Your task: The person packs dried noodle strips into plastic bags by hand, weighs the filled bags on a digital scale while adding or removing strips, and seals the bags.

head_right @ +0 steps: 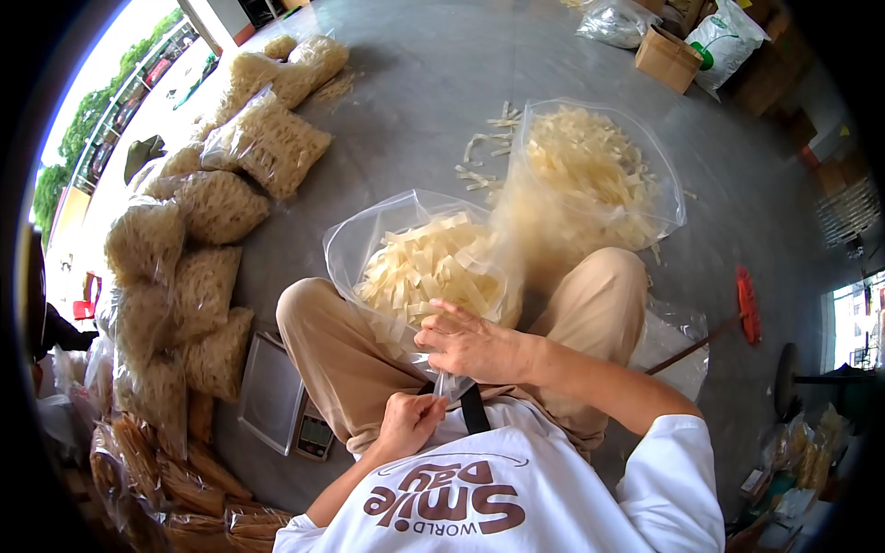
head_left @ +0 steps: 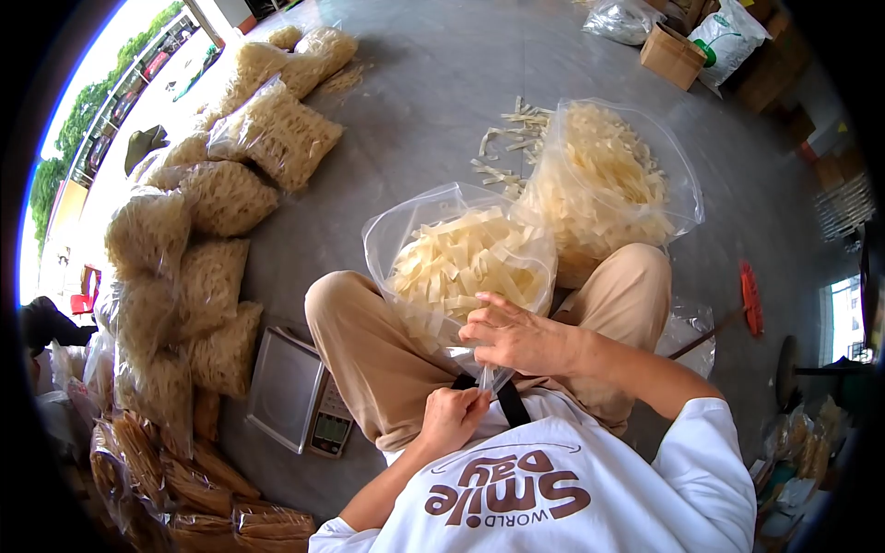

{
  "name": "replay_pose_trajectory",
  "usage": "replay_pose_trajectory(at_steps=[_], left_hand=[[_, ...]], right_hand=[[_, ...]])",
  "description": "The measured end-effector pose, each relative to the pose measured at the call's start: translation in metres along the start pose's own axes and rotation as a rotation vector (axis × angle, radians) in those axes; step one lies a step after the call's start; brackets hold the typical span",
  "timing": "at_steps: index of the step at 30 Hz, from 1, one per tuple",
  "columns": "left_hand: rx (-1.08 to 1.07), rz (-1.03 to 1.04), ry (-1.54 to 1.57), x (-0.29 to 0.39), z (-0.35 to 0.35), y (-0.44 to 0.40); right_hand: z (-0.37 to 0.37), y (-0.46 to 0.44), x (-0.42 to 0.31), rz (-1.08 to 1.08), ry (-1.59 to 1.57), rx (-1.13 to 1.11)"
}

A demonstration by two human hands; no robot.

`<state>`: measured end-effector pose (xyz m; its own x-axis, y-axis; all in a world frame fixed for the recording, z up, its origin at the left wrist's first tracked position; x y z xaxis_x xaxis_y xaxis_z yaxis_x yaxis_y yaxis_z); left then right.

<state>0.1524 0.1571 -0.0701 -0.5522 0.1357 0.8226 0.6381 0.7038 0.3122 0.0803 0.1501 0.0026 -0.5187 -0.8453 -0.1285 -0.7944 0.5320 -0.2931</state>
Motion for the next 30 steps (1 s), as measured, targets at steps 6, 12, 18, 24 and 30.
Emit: replay_pose_trajectory(at_steps=[6, 12, 18, 24, 30], left_hand=[[0.014, 0.112, 0.002, 0.003, 0.004, 0.006], [-0.005, 0.285, -0.103, 0.019, 0.011, 0.013], [-0.101, -0.01, -0.108, 0.022, -0.015, -0.018], [0.111, -0.021, -0.282, 0.017, -0.012, -0.065], [0.097, 0.08, -0.07, 0.023, 0.001, -0.057]], right_hand=[[0.01, 0.0, 0.013, 0.001, 0.126, -0.061], [0.011, 0.003, 0.017, 0.004, 0.168, -0.035], [0.01, 0.005, 0.012, 0.018, 0.369, -0.052], [0.006, 0.001, 0.006, 0.021, 0.384, 0.006], [-0.001, 0.01, 0.05, 0.206, -0.349, 0.041]])
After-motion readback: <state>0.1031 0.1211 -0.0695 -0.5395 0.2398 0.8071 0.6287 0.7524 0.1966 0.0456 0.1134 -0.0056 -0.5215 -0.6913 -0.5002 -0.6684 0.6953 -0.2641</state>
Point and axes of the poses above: each hand's wrist, its own y-axis away from the middle knuckle, its own z-axis out of the palm, x = y × z, the point moved 10 cm from there along -y, towards the middle knuckle, and after that the axes turned 15 degrees about -z, right-handed, at the moved point
